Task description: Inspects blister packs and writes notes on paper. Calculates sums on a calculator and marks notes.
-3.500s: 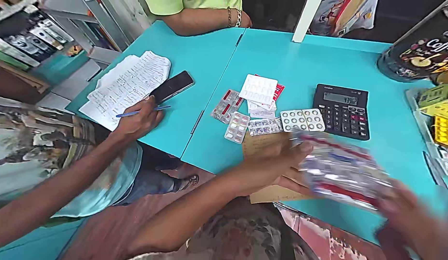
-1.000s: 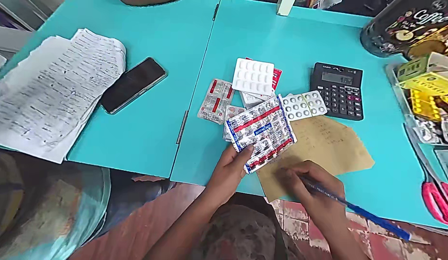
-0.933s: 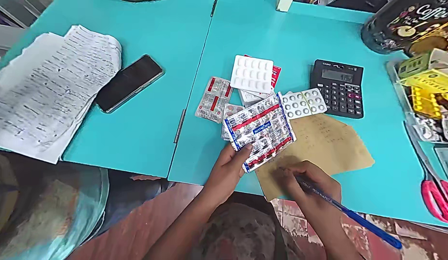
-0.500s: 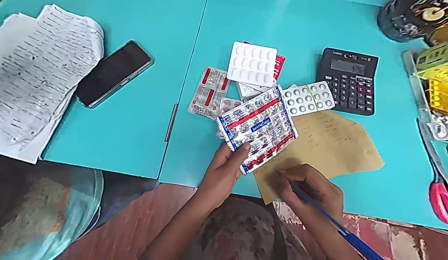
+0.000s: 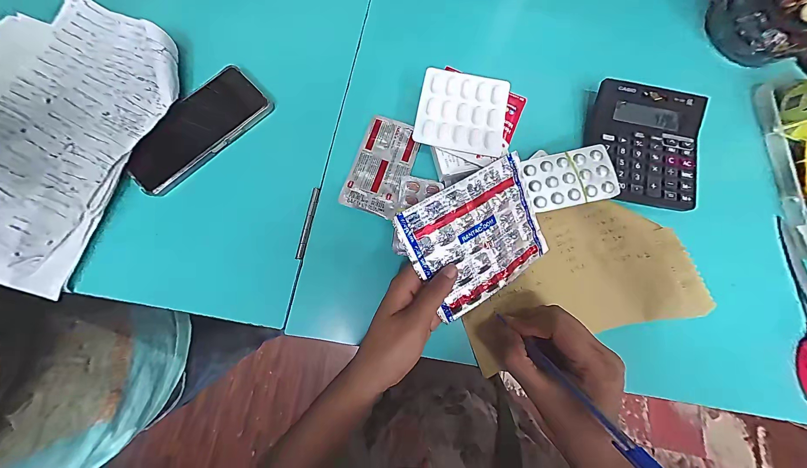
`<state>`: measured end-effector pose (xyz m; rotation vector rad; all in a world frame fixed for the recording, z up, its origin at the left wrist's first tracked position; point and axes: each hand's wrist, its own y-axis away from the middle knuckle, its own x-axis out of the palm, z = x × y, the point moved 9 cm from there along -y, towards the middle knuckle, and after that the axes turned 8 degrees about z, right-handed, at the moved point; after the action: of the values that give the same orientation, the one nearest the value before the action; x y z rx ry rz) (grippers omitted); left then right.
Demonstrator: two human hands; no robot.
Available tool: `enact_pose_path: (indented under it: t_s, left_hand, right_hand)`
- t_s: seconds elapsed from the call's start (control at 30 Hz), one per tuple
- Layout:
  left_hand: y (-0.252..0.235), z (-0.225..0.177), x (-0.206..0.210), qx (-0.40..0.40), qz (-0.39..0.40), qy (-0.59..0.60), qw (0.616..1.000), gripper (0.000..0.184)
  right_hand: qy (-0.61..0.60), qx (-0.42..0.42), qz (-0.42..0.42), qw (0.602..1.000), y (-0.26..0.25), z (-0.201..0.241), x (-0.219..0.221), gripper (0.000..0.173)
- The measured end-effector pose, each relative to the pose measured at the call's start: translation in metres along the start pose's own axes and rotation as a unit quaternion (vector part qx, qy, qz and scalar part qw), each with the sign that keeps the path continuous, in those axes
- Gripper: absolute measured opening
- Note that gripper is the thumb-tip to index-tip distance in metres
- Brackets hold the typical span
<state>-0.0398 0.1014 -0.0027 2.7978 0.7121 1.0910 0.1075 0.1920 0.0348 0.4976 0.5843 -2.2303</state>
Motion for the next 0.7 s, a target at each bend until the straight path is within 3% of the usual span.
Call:
enact_pose_path:
  t_s: [0.7]
  left_hand:
    - [0.0007, 0.0012, -0.0009, -0.003, -0.010, -0.003, 1.000, 0.022]
  right_hand:
    - [0.008, 0.021, -0.023, 0.999, 0.0015, -0.0014, -0.0032, 0.007]
